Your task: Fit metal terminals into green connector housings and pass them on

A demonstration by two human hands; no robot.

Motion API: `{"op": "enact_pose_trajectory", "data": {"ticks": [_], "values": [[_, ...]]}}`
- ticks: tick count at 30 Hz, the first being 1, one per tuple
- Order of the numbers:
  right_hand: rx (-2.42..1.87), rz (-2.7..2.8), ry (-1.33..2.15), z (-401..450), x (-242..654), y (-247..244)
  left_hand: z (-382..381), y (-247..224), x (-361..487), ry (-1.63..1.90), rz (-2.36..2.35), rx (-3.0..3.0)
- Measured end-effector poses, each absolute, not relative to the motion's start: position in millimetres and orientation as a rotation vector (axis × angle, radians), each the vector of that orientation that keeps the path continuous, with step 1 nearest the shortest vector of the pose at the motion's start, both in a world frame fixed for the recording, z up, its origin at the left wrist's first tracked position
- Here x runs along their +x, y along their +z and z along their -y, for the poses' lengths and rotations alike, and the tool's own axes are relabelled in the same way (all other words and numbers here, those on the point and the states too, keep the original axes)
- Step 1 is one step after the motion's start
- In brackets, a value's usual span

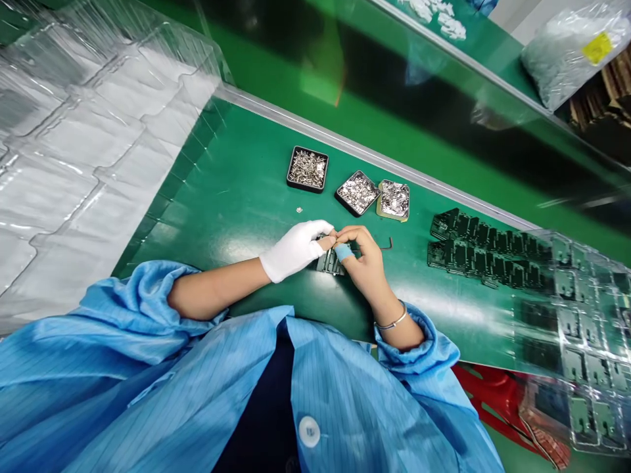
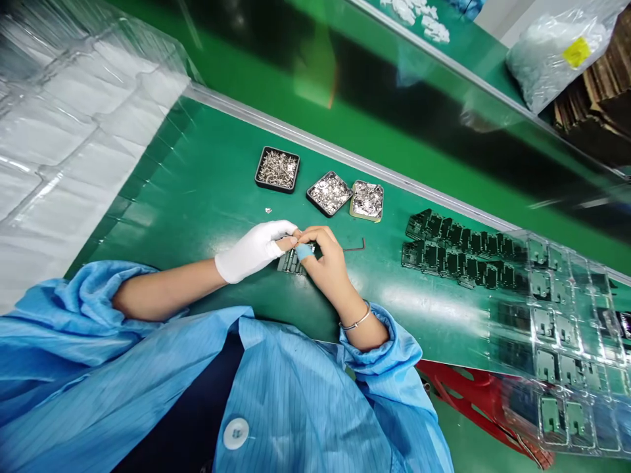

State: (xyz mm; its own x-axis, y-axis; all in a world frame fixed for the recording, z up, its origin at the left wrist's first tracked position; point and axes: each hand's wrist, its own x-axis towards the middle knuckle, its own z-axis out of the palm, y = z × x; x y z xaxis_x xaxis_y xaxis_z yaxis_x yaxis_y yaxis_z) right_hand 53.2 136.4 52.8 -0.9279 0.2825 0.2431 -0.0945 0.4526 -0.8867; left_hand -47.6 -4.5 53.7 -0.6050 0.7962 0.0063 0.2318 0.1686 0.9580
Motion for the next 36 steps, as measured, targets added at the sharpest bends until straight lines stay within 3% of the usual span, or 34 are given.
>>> {"op": "enact_pose_trajectory", "data": {"ticks": [4, 11, 17, 23, 36], "values": [[-0.293, 2.265, 1.713, -135.1, 52.9, 52.2, 1.6, 54.8, -44.0, 1.522, -1.884, 0.901], [-0.224, 2.377, 1.591, -137.0, 56.2, 51.7, 4.1, 52.4, -47.0, 1.475, -2.032, 1.059], [0.080, 2.521, 1.296, -147.3, 71.5, 52.2, 21.6, 58.1, -69.1, 1.754, -2.106, 1.207], [0.184, 2.684, 1.108, -132.3, 76.1, 56.2, 22.2, 62.3, -69.3, 1.647, -2.196, 1.279], [-1.070, 2.284, 1.139, -258.8, 238.5, 73.4, 26.6, 70.1, -53.0, 1.145, -2.300, 1.550]]}}
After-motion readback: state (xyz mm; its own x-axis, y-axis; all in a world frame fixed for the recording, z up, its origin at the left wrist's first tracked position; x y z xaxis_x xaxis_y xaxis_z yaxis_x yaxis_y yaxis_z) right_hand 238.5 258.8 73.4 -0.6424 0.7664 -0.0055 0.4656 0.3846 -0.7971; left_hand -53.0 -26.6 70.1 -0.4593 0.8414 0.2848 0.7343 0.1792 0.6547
